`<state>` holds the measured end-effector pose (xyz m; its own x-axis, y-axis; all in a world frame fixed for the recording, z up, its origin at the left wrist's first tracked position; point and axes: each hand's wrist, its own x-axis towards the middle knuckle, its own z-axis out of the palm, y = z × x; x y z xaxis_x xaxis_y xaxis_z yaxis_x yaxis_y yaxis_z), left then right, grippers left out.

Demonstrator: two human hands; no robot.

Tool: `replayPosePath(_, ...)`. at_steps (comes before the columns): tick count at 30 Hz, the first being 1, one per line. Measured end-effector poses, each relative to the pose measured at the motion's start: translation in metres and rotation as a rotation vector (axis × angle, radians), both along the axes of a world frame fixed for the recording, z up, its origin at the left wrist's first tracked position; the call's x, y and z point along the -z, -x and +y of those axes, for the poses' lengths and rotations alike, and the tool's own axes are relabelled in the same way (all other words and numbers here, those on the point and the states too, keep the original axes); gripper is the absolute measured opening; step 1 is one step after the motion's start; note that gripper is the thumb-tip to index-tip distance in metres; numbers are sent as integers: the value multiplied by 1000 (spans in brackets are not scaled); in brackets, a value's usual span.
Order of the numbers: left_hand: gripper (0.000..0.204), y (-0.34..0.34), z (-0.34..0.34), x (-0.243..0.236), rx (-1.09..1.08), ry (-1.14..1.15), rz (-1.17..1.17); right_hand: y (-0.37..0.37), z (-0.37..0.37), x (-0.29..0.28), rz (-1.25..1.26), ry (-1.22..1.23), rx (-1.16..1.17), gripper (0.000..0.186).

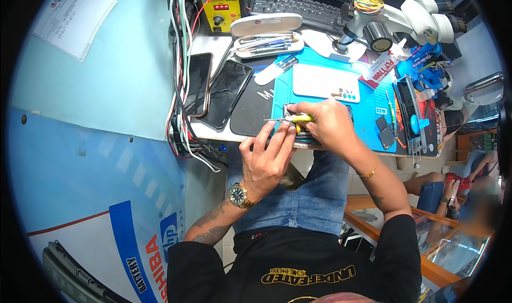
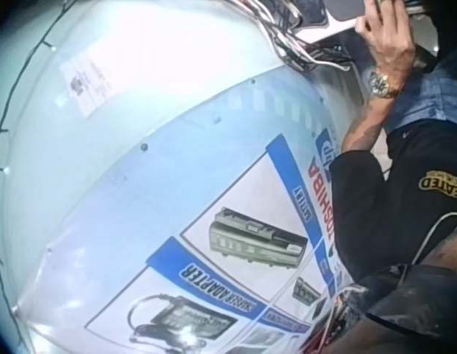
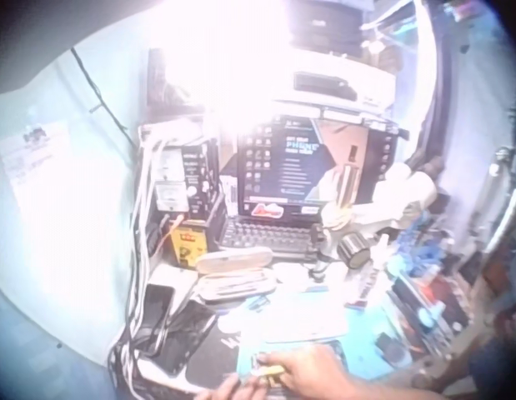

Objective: The person disassembles a mobile phone by removing the screen, handling a ribbon cable, and using a screwdriver to remove screws from the internal chassis.

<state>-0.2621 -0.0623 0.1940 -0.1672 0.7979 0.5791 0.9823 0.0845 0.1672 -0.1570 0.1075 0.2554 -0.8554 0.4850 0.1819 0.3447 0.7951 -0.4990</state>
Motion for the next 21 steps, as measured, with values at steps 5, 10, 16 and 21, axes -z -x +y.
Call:
replayPosePath(5, 31, 12, 9, 13, 32, -112, 114, 4, 5, -6, -56, 42, -14, 27)
replayPosePath(10, 27, 15, 15, 19, 54, -228, 136, 8, 7, -4, 6, 91, -62, 31)
replayPosePath(16, 27, 14, 17, 23, 61, -301, 66, 6, 5, -13, -123, 85, -24, 35)
replayPosePath(21, 37, 21, 12, 13, 119, -122, -10, 13, 18, -22, -239, 316, -45, 28)
